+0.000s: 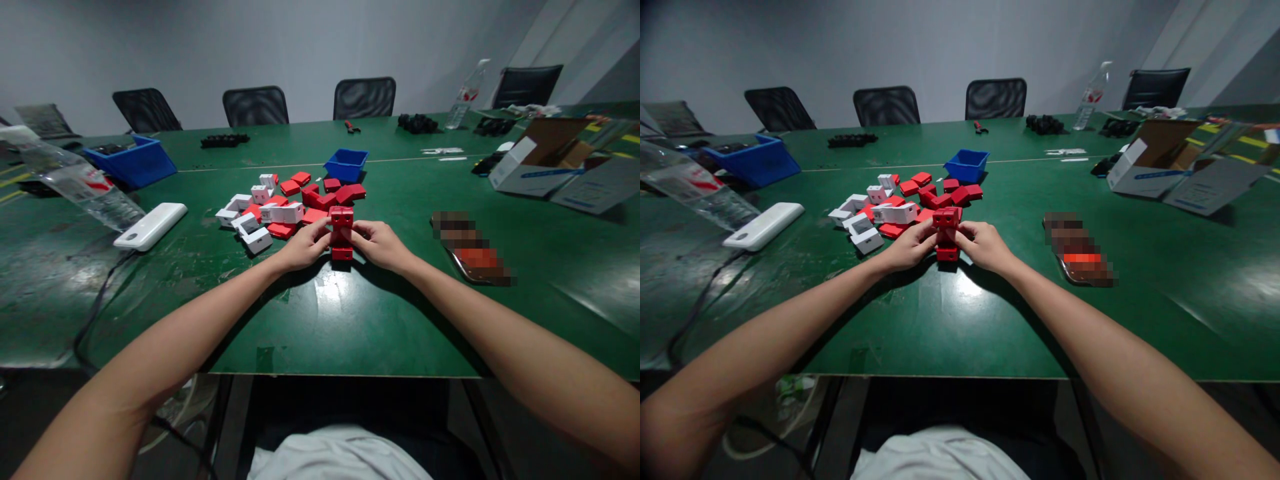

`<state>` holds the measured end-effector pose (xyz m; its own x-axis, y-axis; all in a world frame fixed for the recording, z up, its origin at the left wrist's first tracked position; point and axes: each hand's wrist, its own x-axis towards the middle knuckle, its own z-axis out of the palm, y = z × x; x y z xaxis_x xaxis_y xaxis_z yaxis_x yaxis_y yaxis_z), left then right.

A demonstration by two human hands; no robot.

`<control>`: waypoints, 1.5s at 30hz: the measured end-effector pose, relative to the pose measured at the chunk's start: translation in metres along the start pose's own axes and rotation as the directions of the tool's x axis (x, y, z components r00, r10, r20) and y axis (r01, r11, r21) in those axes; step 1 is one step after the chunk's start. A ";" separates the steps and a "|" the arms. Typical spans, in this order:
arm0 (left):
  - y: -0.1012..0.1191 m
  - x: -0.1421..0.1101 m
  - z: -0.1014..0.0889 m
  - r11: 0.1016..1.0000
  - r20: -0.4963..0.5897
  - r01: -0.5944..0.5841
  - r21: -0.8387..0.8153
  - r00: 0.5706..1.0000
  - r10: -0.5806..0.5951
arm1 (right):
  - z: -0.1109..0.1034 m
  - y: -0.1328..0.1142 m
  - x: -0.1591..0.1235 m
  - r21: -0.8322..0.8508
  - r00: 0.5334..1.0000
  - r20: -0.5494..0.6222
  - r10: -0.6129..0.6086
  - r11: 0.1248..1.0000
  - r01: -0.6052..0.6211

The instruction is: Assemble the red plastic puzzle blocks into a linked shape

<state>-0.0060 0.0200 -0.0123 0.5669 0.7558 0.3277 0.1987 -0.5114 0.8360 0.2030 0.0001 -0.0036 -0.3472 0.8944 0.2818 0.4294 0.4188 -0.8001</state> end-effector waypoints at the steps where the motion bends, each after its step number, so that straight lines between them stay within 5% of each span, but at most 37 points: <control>1: 0.001 -0.001 0.001 0.998 0.010 -0.004 0.068 1.000 0.003 | 0.000 0.000 0.000 0.007 1.000 0.011 -0.007 1.000 0.007; 12: 0.012 -0.003 0.003 0.979 -0.008 0.094 0.181 0.996 -0.094 | -0.001 0.004 0.002 -0.025 1.000 -0.025 -0.004 1.000 0.003; 28: 0.015 -0.003 0.003 0.969 -0.034 0.084 0.232 0.996 -0.079 | -0.005 -0.004 0.001 0.048 0.997 0.012 0.080 0.996 -0.081; 45: 0.012 -0.003 0.004 0.984 -0.020 0.086 0.155 0.996 -0.084 | -0.005 -0.004 0.000 0.115 0.996 0.036 0.082 0.990 -0.086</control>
<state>-0.0022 0.0100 -0.0055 0.5322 0.8040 0.2654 0.3684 -0.5021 0.7824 0.2055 -0.0003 0.0023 -0.3404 0.9196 0.1963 0.3586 0.3199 -0.8769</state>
